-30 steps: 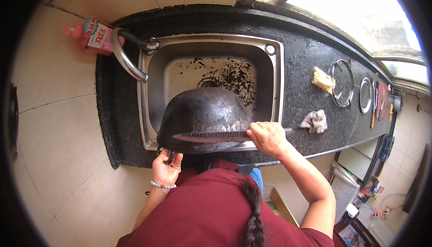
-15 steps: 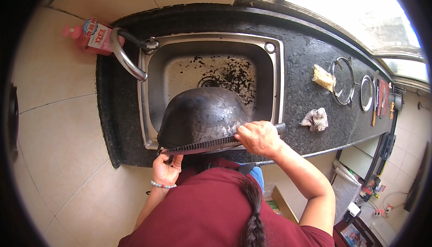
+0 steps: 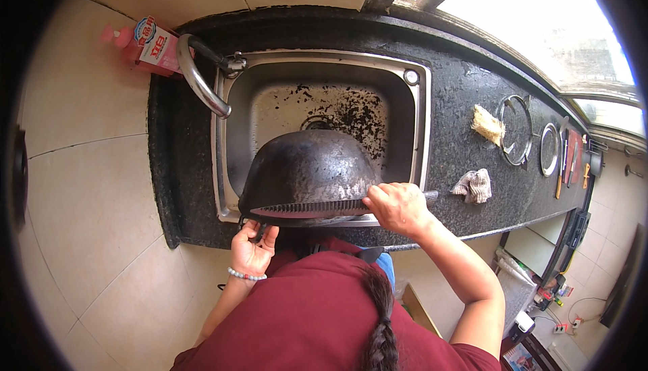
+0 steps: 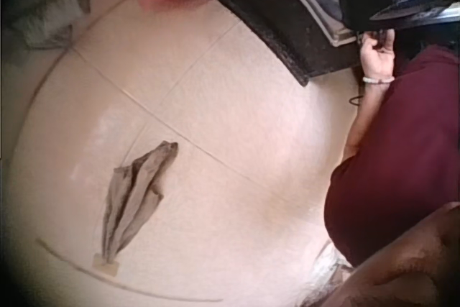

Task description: The person cleans the exterior surface of a pan using a brush over a kitchen sink.

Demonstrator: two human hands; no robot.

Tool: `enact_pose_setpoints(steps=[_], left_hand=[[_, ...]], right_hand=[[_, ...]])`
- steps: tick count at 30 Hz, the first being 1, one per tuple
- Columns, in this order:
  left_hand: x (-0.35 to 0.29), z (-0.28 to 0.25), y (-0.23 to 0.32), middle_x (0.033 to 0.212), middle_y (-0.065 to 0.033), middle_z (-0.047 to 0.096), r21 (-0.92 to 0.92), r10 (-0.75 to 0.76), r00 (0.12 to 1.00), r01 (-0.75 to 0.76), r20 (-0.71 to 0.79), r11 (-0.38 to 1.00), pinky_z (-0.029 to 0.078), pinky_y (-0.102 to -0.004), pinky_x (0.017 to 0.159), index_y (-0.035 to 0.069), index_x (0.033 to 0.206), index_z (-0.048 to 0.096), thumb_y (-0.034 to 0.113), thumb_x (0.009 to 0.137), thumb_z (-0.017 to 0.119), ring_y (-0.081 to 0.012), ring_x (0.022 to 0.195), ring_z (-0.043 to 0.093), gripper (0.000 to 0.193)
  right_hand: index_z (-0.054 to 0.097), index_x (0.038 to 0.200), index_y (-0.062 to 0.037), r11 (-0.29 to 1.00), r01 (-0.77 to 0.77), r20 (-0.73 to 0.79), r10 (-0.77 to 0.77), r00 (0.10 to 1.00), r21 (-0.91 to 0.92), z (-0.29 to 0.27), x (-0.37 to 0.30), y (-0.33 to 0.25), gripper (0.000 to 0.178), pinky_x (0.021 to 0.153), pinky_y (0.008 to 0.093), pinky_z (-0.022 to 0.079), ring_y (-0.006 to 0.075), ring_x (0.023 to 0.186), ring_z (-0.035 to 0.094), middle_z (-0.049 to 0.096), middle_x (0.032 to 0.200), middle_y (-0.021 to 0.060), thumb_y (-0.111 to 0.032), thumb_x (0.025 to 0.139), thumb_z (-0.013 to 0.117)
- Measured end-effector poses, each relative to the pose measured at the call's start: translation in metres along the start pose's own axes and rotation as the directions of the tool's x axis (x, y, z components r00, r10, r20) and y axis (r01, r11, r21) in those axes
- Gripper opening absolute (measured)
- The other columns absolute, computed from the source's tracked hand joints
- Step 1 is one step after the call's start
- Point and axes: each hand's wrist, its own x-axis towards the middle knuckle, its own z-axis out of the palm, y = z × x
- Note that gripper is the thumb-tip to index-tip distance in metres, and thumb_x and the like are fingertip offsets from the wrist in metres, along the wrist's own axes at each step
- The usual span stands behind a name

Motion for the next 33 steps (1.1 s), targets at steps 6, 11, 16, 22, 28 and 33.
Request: enact_pose_setpoints(steps=[6,11,16,22,28,33], left_hand=[[-0.002,-0.004,-0.001,0.107,-0.0106,0.062,-0.031,-0.022,1.000,0.021,-0.011,0.999,0.053,-0.0412,0.090,0.000,0.112,0.054,-0.001,0.079,0.039,-0.0273,0.097,0.063,0.036],[0.000,-0.002,-0.003,0.107,-0.0116,0.063,-0.051,-0.006,1.000,0.008,0.031,0.999,0.053,-0.0417,0.090,0.000,0.110,0.054,-0.003,0.078,0.039,-0.0279,0.097,0.063,0.036],[0.000,-0.005,-0.004,0.109,-0.0122,0.062,-0.060,-0.024,0.999,0.027,0.037,0.998,0.052,-0.0427,0.092,0.000,0.111,0.054,-0.004,0.077,0.038,-0.0284,0.098,0.063,0.037],[-0.002,-0.005,-0.006,0.109,-0.0118,0.062,-0.088,0.012,0.997,-0.019,-0.081,0.996,0.051,-0.0416,0.093,0.000,0.112,0.054,-0.004,0.077,0.038,-0.0274,0.099,0.062,0.038],[0.000,-0.003,-0.008,0.109,-0.0115,0.061,-0.036,0.002,0.999,-0.001,0.042,0.999,0.051,-0.0419,0.094,0.000,0.113,0.052,-0.003,0.078,0.038,-0.0278,0.102,0.061,0.038],[-0.001,-0.005,-0.009,0.110,-0.0111,0.060,-0.041,-0.007,1.000,0.008,0.030,0.999,0.050,-0.0427,0.094,0.000,0.110,0.053,-0.003,0.077,0.038,-0.0279,0.101,0.061,0.036]], right_hand=[[0.048,0.071,-0.0100,0.999,0.031,0.052,-0.029,0.998,-0.025,-0.006,0.013,-0.015,0.024,0.049,0.0347,0.048,0.0236,0.054,0.059,0.054,0.059,0.0049,-0.024,0.085,0.060],[0.049,0.073,-0.0090,0.999,0.009,0.094,-0.005,0.996,-0.042,-0.012,0.017,-0.025,0.023,0.049,0.0370,0.048,0.0254,0.055,0.061,0.056,0.060,0.0061,-0.025,0.086,0.058],[0.049,0.073,-0.0091,0.996,-0.024,0.143,0.036,0.989,-0.080,-0.019,0.026,-0.027,0.024,0.049,0.0372,0.049,0.0260,0.056,0.062,0.057,0.059,0.0061,-0.026,0.088,0.056],[0.050,0.075,-0.0089,1.000,0.013,0.196,-0.012,0.981,-0.006,-0.015,0.026,-0.041,0.022,0.049,0.0381,0.049,0.0262,0.055,0.062,0.058,0.060,0.0069,-0.025,0.088,0.056],[0.049,0.074,-0.0083,0.991,-0.112,0.182,0.125,0.975,-0.079,-0.023,0.030,-0.033,0.024,0.050,0.0401,0.049,0.0287,0.054,0.061,0.057,0.059,0.0081,-0.026,0.089,0.054],[0.050,0.074,-0.0075,0.998,-0.041,0.176,0.050,0.983,-0.056,-0.020,0.039,-0.048,0.025,0.051,0.0393,0.050,0.0281,0.055,0.062,0.058,0.060,0.0082,-0.027,0.089,0.055]])
